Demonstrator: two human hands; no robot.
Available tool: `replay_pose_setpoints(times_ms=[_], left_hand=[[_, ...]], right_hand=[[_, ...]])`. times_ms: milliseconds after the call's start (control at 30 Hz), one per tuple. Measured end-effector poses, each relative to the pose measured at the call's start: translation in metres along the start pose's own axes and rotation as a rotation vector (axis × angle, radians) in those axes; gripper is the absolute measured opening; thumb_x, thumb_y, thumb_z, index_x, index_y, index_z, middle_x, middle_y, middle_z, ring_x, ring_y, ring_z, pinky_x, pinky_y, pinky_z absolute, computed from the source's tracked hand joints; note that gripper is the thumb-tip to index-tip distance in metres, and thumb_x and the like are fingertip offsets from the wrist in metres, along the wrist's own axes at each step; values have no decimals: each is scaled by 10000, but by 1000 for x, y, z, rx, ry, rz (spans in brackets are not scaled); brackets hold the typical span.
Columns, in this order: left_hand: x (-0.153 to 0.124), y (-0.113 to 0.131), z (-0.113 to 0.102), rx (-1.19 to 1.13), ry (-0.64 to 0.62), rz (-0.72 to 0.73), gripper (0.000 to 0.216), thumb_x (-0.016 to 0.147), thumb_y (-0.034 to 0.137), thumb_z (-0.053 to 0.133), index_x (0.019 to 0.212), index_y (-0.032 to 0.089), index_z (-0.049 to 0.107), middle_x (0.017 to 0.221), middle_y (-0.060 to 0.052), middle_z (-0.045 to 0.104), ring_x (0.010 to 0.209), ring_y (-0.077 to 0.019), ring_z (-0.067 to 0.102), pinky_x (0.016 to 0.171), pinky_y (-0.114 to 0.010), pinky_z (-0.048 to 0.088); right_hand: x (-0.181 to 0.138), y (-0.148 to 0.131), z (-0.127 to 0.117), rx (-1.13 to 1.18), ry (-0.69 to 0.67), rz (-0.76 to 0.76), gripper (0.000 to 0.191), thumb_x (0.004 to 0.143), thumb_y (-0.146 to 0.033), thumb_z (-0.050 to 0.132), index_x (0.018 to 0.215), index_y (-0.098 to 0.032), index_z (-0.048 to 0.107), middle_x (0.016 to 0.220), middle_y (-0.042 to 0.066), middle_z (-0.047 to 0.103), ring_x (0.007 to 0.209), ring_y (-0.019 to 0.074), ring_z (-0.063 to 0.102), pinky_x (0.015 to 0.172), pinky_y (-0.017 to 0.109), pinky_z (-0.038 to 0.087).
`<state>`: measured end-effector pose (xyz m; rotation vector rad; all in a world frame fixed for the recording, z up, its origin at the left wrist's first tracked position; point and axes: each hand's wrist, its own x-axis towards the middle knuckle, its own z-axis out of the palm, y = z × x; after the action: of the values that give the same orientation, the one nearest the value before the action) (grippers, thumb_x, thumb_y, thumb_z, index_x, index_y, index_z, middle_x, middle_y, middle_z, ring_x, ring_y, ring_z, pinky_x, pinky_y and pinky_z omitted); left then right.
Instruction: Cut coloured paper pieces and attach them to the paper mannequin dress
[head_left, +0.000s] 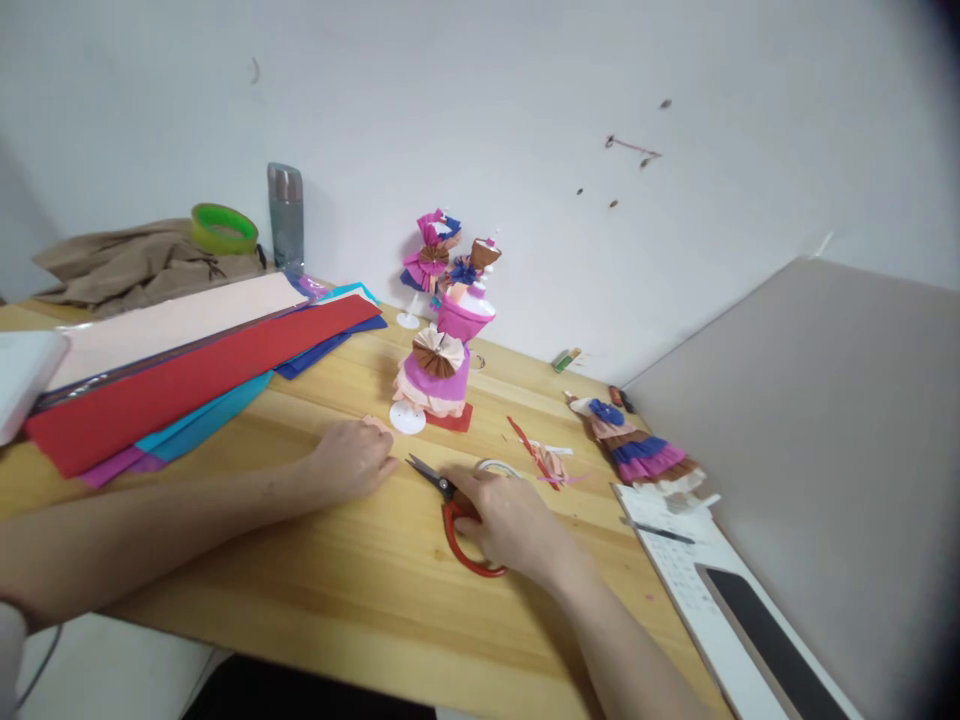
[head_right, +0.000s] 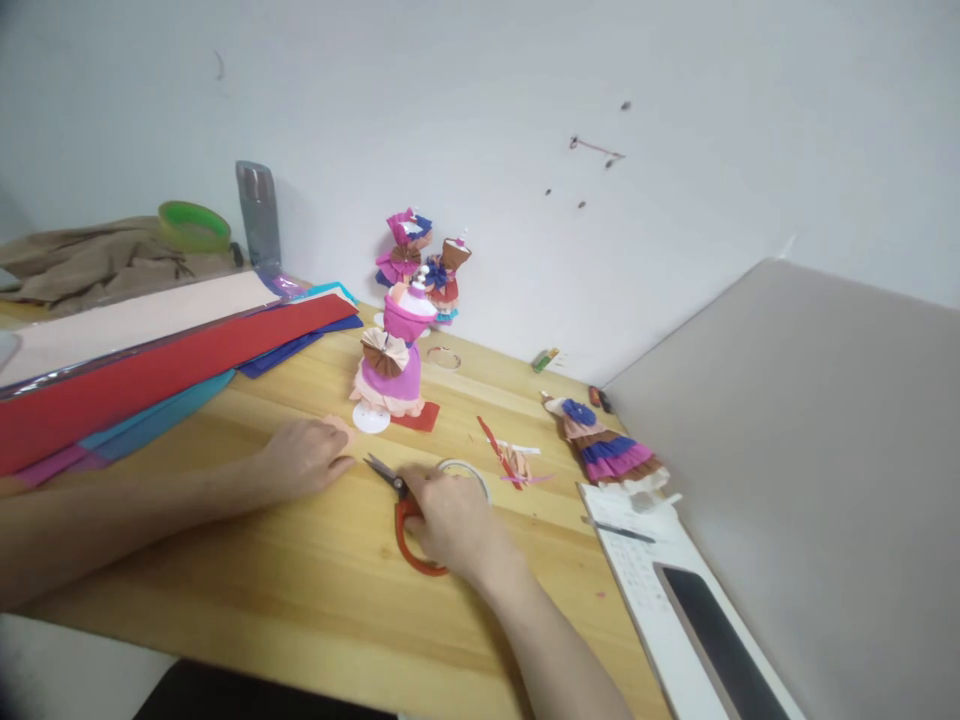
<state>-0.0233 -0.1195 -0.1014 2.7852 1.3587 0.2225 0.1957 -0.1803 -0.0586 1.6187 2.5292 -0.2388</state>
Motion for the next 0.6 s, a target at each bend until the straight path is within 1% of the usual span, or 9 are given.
replay_pose_setpoints(times_ms=[67,167,267,367,433,467,533,600], left_hand=[[-3,1,-3,11,-25,-47,380,922,358,450,944,72,700,945,-231,705,870,-333,685,653,-369,478],[-7,0,-8,15,-69,-101,346,921,276,407,950,82,692,914,-219,703,810,-321,695,618,-362,467],[-9,-4,-15,21,-112,-114,323,899,186,382,920,91,690,869,-196,703,769,-290,693,597,-335,439],[-8,-9,-19,24,-133,-110,282,862,162,414,846,93,686,836,-188,697,737,-270,672,586,-321,412],[-7,-11,-17,-43,-86,-122,225,824,151,445,741,128,652,753,-140,679,676,-232,633,576,-304,388],[-6,-12,-15,-109,-37,-126,201,805,151,457,680,151,614,694,-99,655,634,-204,599,565,-291,369],[-5,-12,-11,-316,71,-108,193,767,162,482,575,183,499,574,-19,567,555,-148,508,538,-264,324],[-4,-9,-9,-586,137,-63,238,756,196,503,539,195,406,503,27,481,502,-111,435,507,-241,292]], right_hand=[[0,-1,2,-1,17,-60,422,785,-140,548,1198,-199,613,1030,88,713,850,231,667,699,304,411],[0,-8,8,56,37,-122,419,819,-189,565,1236,-186,603,1129,110,697,900,244,672,728,312,442],[-2,-21,15,145,46,-142,442,843,-248,593,1278,-169,581,1104,119,700,947,259,673,764,316,469],[-3,-34,19,132,48,-95,410,858,-256,594,1253,-146,589,1061,129,706,892,257,685,733,317,469],[-2,-40,21,77,47,-28,343,877,-276,581,1188,-136,617,1010,135,716,840,260,693,676,312,452],[-1,-42,22,43,48,4,319,892,-301,573,1157,-132,628,984,138,722,818,264,697,647,310,440],[1,-45,24,-16,57,44,326,919,-362,558,1127,-124,637,945,149,733,787,279,705,608,310,418],[3,-44,26,-8,76,60,336,933,-411,543,1088,-136,657,914,147,744,755,286,709,586,312,404]])
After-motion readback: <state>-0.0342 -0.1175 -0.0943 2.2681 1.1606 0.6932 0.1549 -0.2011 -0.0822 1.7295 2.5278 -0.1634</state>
